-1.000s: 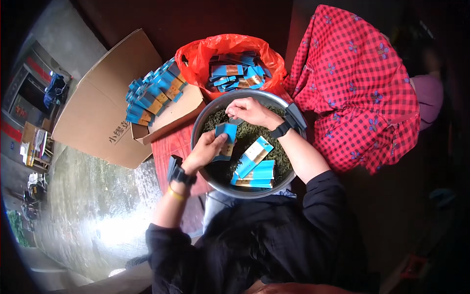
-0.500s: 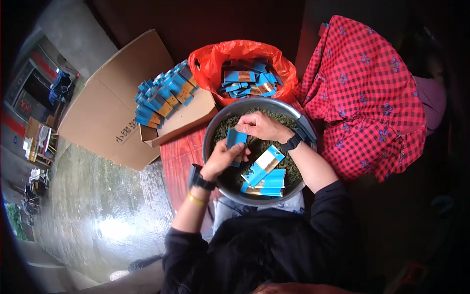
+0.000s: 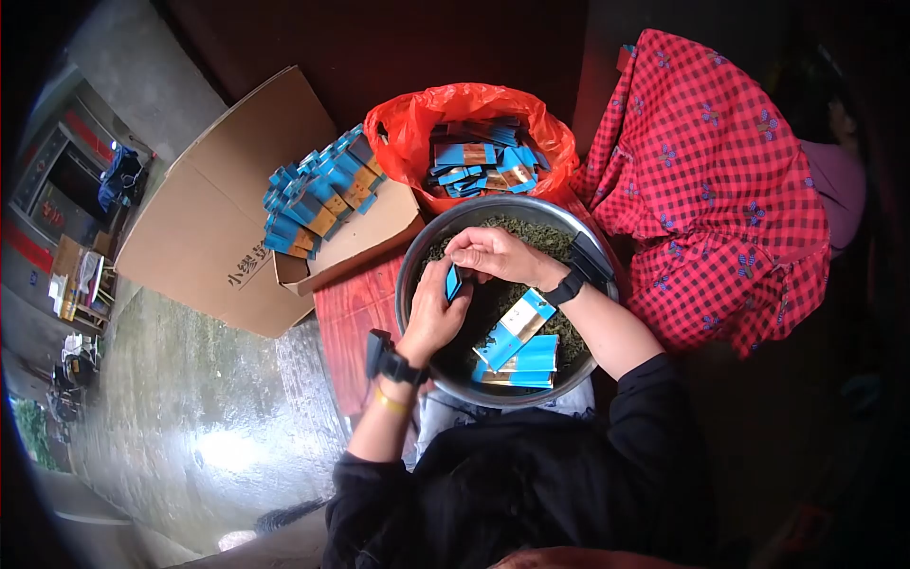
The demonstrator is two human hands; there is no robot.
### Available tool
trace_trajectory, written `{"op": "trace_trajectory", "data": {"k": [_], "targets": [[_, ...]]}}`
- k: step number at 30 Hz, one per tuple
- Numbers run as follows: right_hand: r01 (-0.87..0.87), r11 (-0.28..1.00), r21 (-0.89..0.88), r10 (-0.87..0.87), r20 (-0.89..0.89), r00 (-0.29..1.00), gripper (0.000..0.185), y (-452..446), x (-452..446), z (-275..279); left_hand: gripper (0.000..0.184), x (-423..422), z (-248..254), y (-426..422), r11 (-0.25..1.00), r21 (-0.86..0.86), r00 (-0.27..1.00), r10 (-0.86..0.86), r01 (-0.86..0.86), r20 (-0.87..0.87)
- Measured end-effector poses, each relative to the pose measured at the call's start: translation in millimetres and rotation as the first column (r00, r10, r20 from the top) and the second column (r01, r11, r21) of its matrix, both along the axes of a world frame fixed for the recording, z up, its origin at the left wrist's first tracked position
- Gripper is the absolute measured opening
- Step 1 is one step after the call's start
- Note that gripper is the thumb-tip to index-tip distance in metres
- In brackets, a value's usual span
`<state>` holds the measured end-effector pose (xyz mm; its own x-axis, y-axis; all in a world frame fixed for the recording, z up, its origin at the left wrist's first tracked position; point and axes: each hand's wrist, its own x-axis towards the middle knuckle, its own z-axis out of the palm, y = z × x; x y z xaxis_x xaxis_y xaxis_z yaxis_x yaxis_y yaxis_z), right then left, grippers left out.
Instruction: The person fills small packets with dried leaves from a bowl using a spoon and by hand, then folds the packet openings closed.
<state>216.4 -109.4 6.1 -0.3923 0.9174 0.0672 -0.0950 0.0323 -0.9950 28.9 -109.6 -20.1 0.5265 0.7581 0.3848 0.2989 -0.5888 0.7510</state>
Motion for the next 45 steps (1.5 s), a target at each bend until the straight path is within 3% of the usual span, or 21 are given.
{"op": "trace_trajectory", "data": {"k": [13,15,17,20,21,24,28,32,34,37,39,41,42,43,44,45], "targets": [[-0.092,0.996,-0.02,0.093,0.036,0.995,0.044,4,8,-11,0.05,-1,-12,4,0.989,-0.132,0.994,0.071,-0.059,0.082],[-0.142,0.989,-0.045,0.143,0.026,0.989,0.04,4,10,-10,0.049,0,-9,5,0.991,-0.122,0.994,0.071,-0.061,0.084],[-0.145,0.987,-0.07,0.145,0.002,0.989,0.04,4,12,-11,0.05,2,1,-2,0.996,0.011,0.996,0.084,-0.083,-0.027],[-0.124,0.991,-0.049,0.128,0.1,0.987,0.04,8,11,-20,0.053,3,0,-3,0.996,0.093,0.996,0.019,-0.01,-0.092],[-0.076,0.997,-0.001,0.074,0.247,0.966,0.037,6,9,-14,0.054,3,3,-5,0.996,0.088,0.995,-0.006,0.015,-0.104],[-0.057,0.935,0.349,-0.08,0.365,0.928,0.039,11,11,-29,0.061,2,6,-6,0.999,0.036,0.992,-0.024,0.028,-0.122],[-0.058,0.928,0.369,-0.135,0.476,0.869,0.04,5,11,-20,0.063,3,5,-4,0.999,-0.016,0.994,-0.038,0.037,-0.103],[-0.07,0.975,0.21,-0.008,0.351,0.936,0.038,12,21,-27,0.063,1,-1,0,0.981,-0.188,0.998,-0.058,0.055,-0.01],[-0.069,0.997,0.021,0.059,0.302,0.952,0.037,11,26,-20,0.061,0,-4,3,0.97,-0.232,0.998,-0.066,0.067,0.01],[-0.028,0.995,0.092,-0.002,0.303,0.953,0.034,12,34,-10,0.055,2,2,0,0.965,-0.257,0.997,0.069,-0.056,0.04],[0.136,0.982,0.131,-0.158,0.176,0.972,0.029,22,41,-23,0.054,3,12,-4,0.953,-0.275,0.989,0.144,-0.13,0.032],[0.257,0.893,0.37,-0.404,0.405,0.82,0.025,27,53,-34,0.054,1,5,1,0.953,-0.272,0.987,0.15,-0.129,0.055],[0.259,0.892,0.369,-0.405,0.404,0.82,0.025,22,54,-33,0.054,1,1,2,0.96,-0.238,0.981,0.176,-0.151,0.088],[0.197,0.872,0.449,-0.475,0.672,0.569,0.021,16,54,-33,0.054,0,-3,4,0.963,-0.205,0.972,0.2,-0.173,0.12],[0.11,0.86,0.498,-0.509,0.829,0.232,0.018,11,53,-32,0.057,0,-7,6,0.971,-0.142,0.968,0.21,-0.191,0.137],[0.116,0.86,0.496,-0.509,0.828,0.233,0.018,13,52,-39,0.057,-1,-8,6,0.972,-0.143,0.969,0.207,-0.188,0.132]]}}
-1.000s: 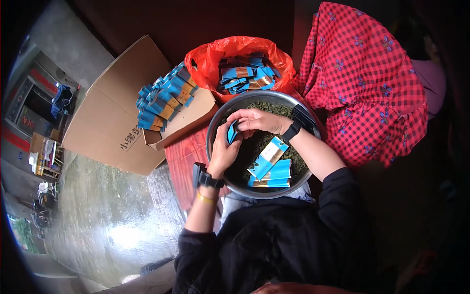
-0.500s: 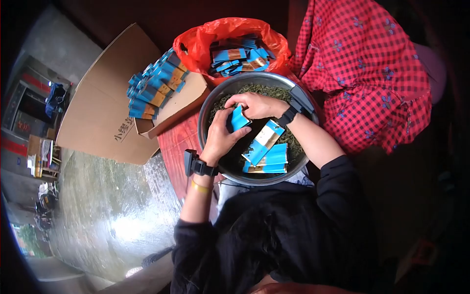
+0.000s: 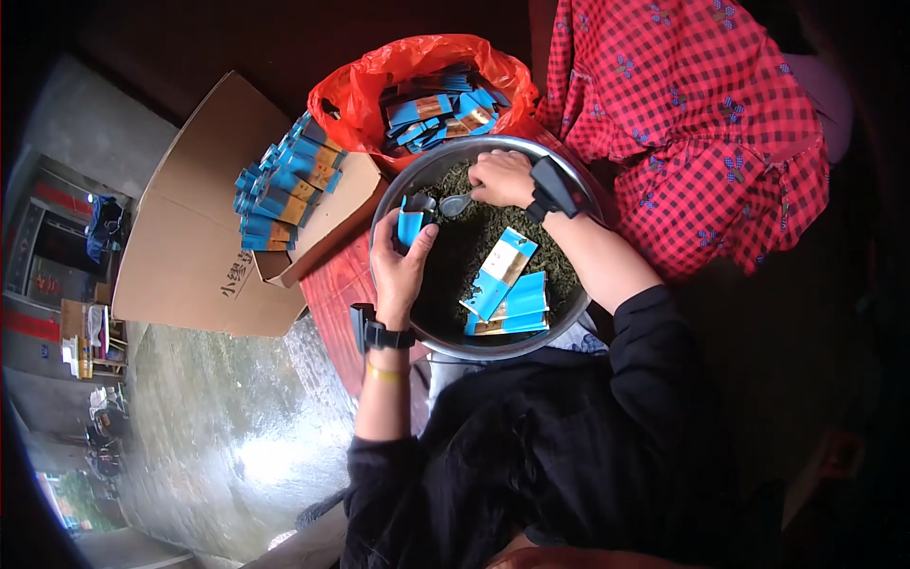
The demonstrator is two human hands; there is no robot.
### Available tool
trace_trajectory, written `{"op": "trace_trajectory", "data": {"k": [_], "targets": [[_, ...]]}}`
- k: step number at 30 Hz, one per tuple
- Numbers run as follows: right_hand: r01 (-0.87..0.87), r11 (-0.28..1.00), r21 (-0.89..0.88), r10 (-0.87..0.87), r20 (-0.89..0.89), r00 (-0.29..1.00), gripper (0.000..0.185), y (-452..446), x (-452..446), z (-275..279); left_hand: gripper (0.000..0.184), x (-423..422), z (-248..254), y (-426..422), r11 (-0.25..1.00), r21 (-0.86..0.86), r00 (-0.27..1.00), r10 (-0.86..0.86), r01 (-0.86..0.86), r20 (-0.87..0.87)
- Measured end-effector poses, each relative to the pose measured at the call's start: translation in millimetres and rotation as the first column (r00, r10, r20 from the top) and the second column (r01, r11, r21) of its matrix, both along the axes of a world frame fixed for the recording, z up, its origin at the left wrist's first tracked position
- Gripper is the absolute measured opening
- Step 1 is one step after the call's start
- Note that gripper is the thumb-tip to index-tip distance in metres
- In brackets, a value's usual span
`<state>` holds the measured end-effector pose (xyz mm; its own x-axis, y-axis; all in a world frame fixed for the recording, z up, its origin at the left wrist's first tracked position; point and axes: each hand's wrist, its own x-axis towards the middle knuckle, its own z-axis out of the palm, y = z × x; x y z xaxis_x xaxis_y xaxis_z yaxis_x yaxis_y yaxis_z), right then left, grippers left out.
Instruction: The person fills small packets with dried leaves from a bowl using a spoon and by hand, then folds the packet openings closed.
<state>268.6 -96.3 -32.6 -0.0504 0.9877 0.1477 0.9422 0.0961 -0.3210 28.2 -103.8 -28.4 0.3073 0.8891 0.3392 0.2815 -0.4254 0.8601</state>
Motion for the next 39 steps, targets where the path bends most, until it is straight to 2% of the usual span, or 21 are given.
{"op": "trace_trajectory", "data": {"k": [2,3,4,6,7,12,14,18,20,21,24,26,28,32,34,35,39], "targets": [[-0.013,1.0,-0.015,0.015,0.168,0.986,0.017,7,-1,-15,0.055,1,1,1,0.998,-0.054,0.996,0.023,-0.019,0.083],[-0.044,0.999,0.0,0.044,0.145,0.988,0.013,4,-3,-9,0.054,2,6,-3,0.99,-0.141,0.99,0.025,-0.005,0.137],[-0.042,0.999,0.004,0.041,0.146,0.988,0.013,3,-3,-8,0.054,3,6,-1,0.99,-0.138,0.99,0.023,-0.004,0.138],[-0.085,0.996,-0.025,0.084,-0.046,0.995,0.013,3,-8,-5,0.048,2,4,-1,0.998,-0.027,0.996,0.055,-0.054,0.068],[-0.105,0.994,-0.011,0.103,-0.108,0.989,0.013,3,-9,-2,0.048,0,4,-1,0.998,-0.029,0.996,0.064,-0.062,0.067],[-0.101,0.995,-0.004,0.098,-0.19,0.977,0.013,-3,-13,10,0.046,-1,6,1,0.997,-0.05,0.998,0.067,-0.066,0.006],[-0.041,0.998,-0.048,0.028,-0.241,0.97,0.013,-3,-13,9,0.046,-1,7,0,0.997,-0.053,0.998,0.064,-0.063,0.011],[0.003,1.0,-0.012,-0.006,-0.267,0.964,0.011,5,-7,3,0.048,-2,8,1,0.995,-0.081,0.998,0.06,-0.058,0.023],[0.072,0.972,0.222,0.01,-0.345,0.939,0.011,8,-6,1,0.048,-2,6,1,0.995,-0.077,0.998,0.061,-0.059,0.025],[0.078,0.945,0.317,0.013,-0.275,0.961,0.011,9,-7,0,0.048,-2,5,2,0.996,-0.072,0.998,0.062,-0.06,0.025],[0.007,0.932,0.362,0.066,-0.189,0.98,0.01,8,-21,-6,0.05,-3,2,5,0.996,-0.076,0.999,0.044,-0.045,-0.019],[-0.076,0.981,0.181,0.153,-0.463,0.873,0.014,6,-30,-10,0.051,-3,1,5,0.997,-0.072,0.999,0.04,-0.041,-0.009],[-0.134,0.989,0.064,0.148,-0.504,0.851,0.021,4,-34,-4,0.052,-1,3,3,0.997,-0.072,0.999,0.039,-0.039,0.003],[-0.138,0.985,0.101,0.17,-0.482,0.86,0.028,12,-30,-13,0.047,-1,7,1,0.992,-0.116,0.999,0.048,-0.046,0.015],[-0.094,0.995,0.027,0.095,-0.505,0.858,0.031,7,-33,-5,0.047,-2,5,2,0.992,-0.115,0.999,0.052,-0.05,0.012],[-0.152,0.988,0.005,0.134,-0.504,0.854,0.032,9,-34,-9,0.047,-2,4,3,0.993,-0.112,0.999,0.044,-0.043,0.008],[-0.15,0.987,-0.058,0.084,-0.608,0.789,0.035,11,-33,-7,0.049,-2,2,4,0.994,-0.103,0.999,0.034,-0.032,0.012]]}}
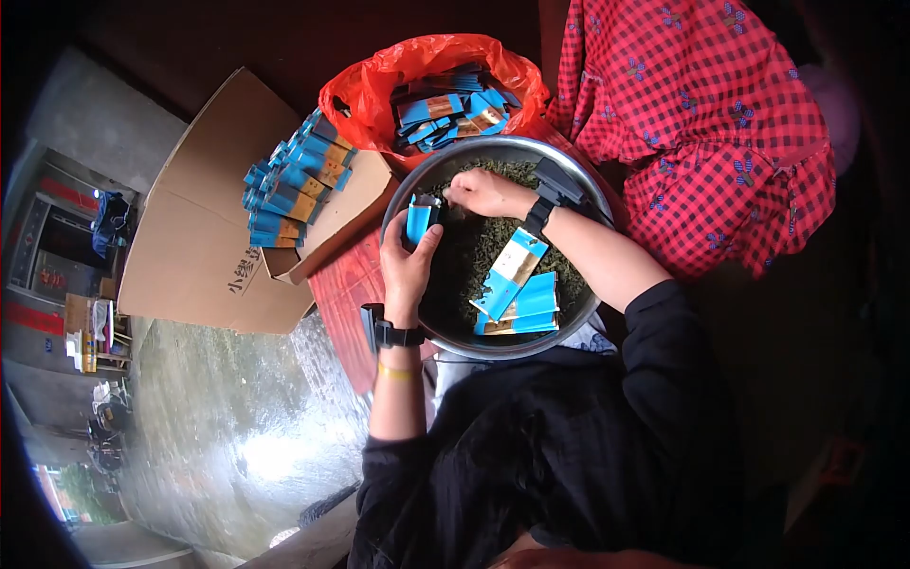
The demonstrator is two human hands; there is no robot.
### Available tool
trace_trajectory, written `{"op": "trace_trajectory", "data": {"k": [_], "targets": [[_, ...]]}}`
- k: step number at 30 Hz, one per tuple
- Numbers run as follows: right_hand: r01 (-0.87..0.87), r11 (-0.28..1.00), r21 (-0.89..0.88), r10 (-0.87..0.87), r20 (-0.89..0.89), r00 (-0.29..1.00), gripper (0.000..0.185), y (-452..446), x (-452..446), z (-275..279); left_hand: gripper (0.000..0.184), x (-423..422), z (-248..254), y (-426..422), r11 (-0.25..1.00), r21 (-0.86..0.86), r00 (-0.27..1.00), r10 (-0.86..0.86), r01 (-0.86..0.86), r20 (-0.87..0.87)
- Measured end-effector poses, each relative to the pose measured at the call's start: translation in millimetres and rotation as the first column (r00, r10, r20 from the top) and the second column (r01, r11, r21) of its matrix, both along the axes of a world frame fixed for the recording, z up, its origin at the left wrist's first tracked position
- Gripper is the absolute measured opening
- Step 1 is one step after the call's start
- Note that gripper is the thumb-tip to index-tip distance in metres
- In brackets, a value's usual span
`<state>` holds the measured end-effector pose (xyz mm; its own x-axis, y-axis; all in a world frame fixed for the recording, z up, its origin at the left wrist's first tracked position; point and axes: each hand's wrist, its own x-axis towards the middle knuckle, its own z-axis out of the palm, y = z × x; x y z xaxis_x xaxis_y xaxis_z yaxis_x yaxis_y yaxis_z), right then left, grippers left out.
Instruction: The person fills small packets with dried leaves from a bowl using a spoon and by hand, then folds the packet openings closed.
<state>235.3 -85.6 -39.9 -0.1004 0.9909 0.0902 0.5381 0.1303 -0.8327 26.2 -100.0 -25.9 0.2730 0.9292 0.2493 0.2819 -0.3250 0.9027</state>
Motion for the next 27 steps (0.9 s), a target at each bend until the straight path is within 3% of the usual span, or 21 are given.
{"op": "trace_trajectory", "data": {"k": [3,7,11,13,15,17,20,23,25,26,27], "targets": [[0.096,0.995,-0.017,-0.097,-0.126,0.987,0.036,6,10,5,0.05,0,1,-1,1.0,-0.006,1.0,0.012,-0.012,-0.024],[0.276,0.956,0.103,-0.226,-0.341,0.912,0.036,3,24,22,0.053,-1,-4,1,1.0,-0.012,0.999,0.009,-0.01,-0.035],[0.309,0.914,0.263,-0.161,-0.464,0.871,0.036,-3,15,33,0.058,-1,-10,4,0.999,-0.024,0.997,-0.038,0.036,-0.068],[0.274,0.903,0.331,-0.149,-0.357,0.922,0.032,-16,0,41,0.059,-2,-11,4,0.999,-0.018,0.996,-0.049,0.048,-0.071],[0.099,0.718,0.689,-0.147,0.01,0.989,0.019,-25,-9,45,0.061,-1,-9,4,0.999,0.017,0.995,-0.045,0.047,-0.086],[-0.042,0.577,0.816,-0.124,0.138,0.983,0.013,-27,-14,46,0.061,-2,-5,2,0.999,0.007,0.995,-0.049,0.049,-0.084],[-0.04,0.508,0.86,-0.158,0.138,0.978,0.014,-30,-12,54,0.062,-1,-4,1,0.999,-0.014,0.997,-0.039,0.038,-0.07],[0.184,0.613,0.768,-0.34,0.046,0.939,0.018,-23,0,51,0.062,-2,-7,3,1.0,-0.022,0.998,-0.02,0.019,-0.065],[0.192,0.761,0.62,-0.359,0.155,0.921,0.025,-16,8,41,0.063,-2,-8,3,1.0,-0.019,0.997,-0.02,0.019,-0.07],[0.192,0.762,0.619,-0.359,0.155,0.92,0.025,-14,7,33,0.062,-2,-9,4,1.0,-0.014,0.997,-0.024,0.023,-0.068],[0.119,0.905,0.409,-0.284,0.37,0.885,0.029,-14,6,27,0.062,-2,-9,4,1.0,-0.009,0.997,-0.029,0.028,-0.066]]}}
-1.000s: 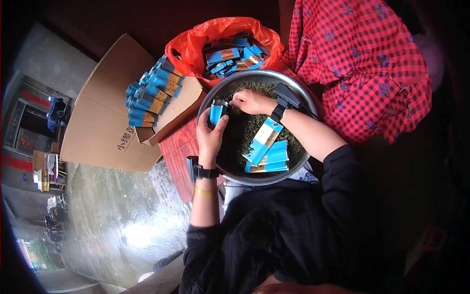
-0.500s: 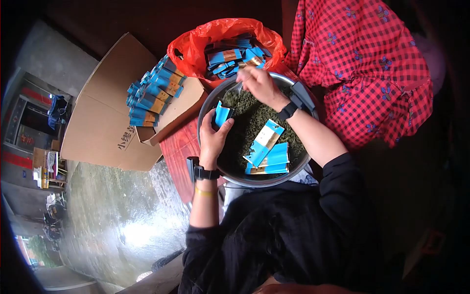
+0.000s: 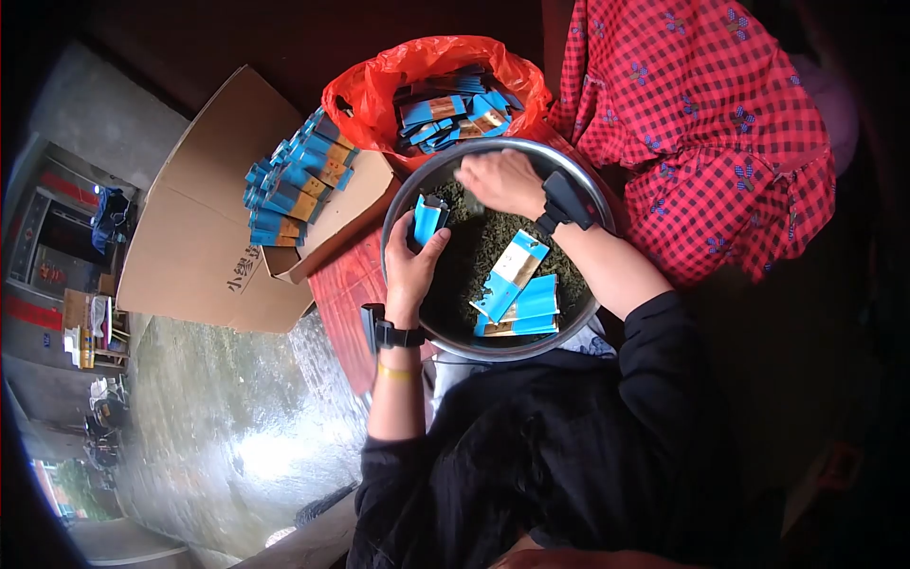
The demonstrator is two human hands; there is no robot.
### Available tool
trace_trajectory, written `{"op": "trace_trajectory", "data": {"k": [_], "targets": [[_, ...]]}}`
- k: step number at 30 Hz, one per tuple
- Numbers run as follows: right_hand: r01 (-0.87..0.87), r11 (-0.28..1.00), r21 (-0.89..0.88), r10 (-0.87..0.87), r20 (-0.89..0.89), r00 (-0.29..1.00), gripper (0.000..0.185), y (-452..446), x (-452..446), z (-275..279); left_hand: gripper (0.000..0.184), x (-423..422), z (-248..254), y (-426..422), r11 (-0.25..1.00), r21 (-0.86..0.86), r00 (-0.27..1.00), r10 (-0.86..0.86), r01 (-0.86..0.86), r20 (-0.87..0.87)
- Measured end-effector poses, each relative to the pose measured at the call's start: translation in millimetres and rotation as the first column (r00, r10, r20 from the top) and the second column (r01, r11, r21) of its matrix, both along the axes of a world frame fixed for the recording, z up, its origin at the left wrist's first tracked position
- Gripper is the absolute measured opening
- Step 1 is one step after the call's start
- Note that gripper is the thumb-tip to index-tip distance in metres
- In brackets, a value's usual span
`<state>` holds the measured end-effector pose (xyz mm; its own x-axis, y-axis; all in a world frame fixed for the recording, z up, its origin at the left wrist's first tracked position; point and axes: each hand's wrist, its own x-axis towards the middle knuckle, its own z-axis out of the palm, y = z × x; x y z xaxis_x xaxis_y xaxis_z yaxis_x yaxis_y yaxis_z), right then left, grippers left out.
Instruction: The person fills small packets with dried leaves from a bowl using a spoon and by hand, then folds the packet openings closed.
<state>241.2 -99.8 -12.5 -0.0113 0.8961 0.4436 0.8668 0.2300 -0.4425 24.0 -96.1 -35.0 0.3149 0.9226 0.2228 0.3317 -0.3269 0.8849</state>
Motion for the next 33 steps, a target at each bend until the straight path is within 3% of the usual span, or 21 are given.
{"op": "trace_trajectory", "data": {"k": [1,2,5,7,10,12,15,17,18,20,21,22,25,27,30,32,33], "targets": [[0.017,0.963,-0.27,0.02,0.135,0.991,0.033,0,-2,-6,0.062,0,0,0,1.0,0.0,1.0,-0.002,0.002,0.0],[-0.057,0.942,-0.331,0.074,0.037,0.997,0.035,-4,-6,-13,0.062,0,1,0,1.0,0.001,1.0,-0.001,0.001,0.002],[-0.111,0.939,-0.326,0.1,-0.052,0.994,0.035,5,-9,-22,0.061,1,0,0,1.0,0.003,1.0,-0.005,0.005,0.021],[-0.153,0.923,-0.354,0.057,-0.268,0.962,0.038,7,-8,-18,0.061,0,2,-1,1.0,0.001,0.999,-0.004,0.004,0.036],[-0.11,0.934,-0.339,-0.041,-0.408,0.912,0.036,13,3,-10,0.06,0,1,0,1.0,-0.001,1.0,0.005,-0.005,-0.006],[-0.176,0.981,-0.082,0.077,-0.667,0.741,0.035,17,5,-5,0.056,1,0,0,1.0,-0.005,1.0,-0.001,0.001,-0.003],[-0.034,0.996,-0.083,-0.024,-0.615,0.788,0.033,9,12,5,0.061,1,2,-1,0.999,-0.033,1.0,0.0,-0.001,-0.021],[-0.043,0.992,0.122,0.114,-0.674,0.73,0.031,6,6,9,0.061,1,6,-3,0.999,-0.043,1.0,-0.015,0.014,-0.026],[-0.041,0.992,0.121,0.113,-0.676,0.728,0.031,2,1,10,0.062,1,7,-3,0.998,-0.052,0.999,-0.034,0.033,-0.031],[-0.108,0.955,0.276,0.236,-0.487,0.841,0.027,-7,-12,13,0.061,0,1,0,0.999,-0.018,0.999,-0.034,0.034,-0.024],[-0.139,0.897,0.421,0.249,-0.22,0.943,0.021,-10,-14,15,0.06,1,0,0,0.999,0.018,0.999,-0.033,0.033,-0.015],[-0.188,0.876,0.444,0.279,-0.149,0.949,0.016,-13,-19,17,0.06,1,0,0,0.999,0.018,0.999,-0.037,0.038,-0.018],[-0.262,0.814,0.518,0.328,-0.04,0.944,0.016,-18,-22,23,0.059,1,1,-1,0.999,-0.009,0.999,-0.035,0.036,0.031],[-0.142,0.812,0.565,0.254,-0.124,0.959,0.016,-14,-17,22,0.059,1,3,-2,1.0,-0.009,1.0,-0.012,0.013,0.018],[0.042,0.917,0.396,0.084,-0.297,0.951,0.023,-10,-6,22,0.059,1,4,-3,1.0,-0.016,0.999,-0.024,0.025,0.027],[0.02,0.947,0.319,0.069,-0.263,0.962,0.027,-1,-1,7,0.059,1,4,-2,1.0,-0.019,1.0,-0.018,0.019,0.011],[0.007,0.997,0.082,0.008,-0.18,0.984,0.028,0,-3,1,0.059,0,3,-1,1.0,-0.022,1.0,-0.016,0.015,-0.008]]}}
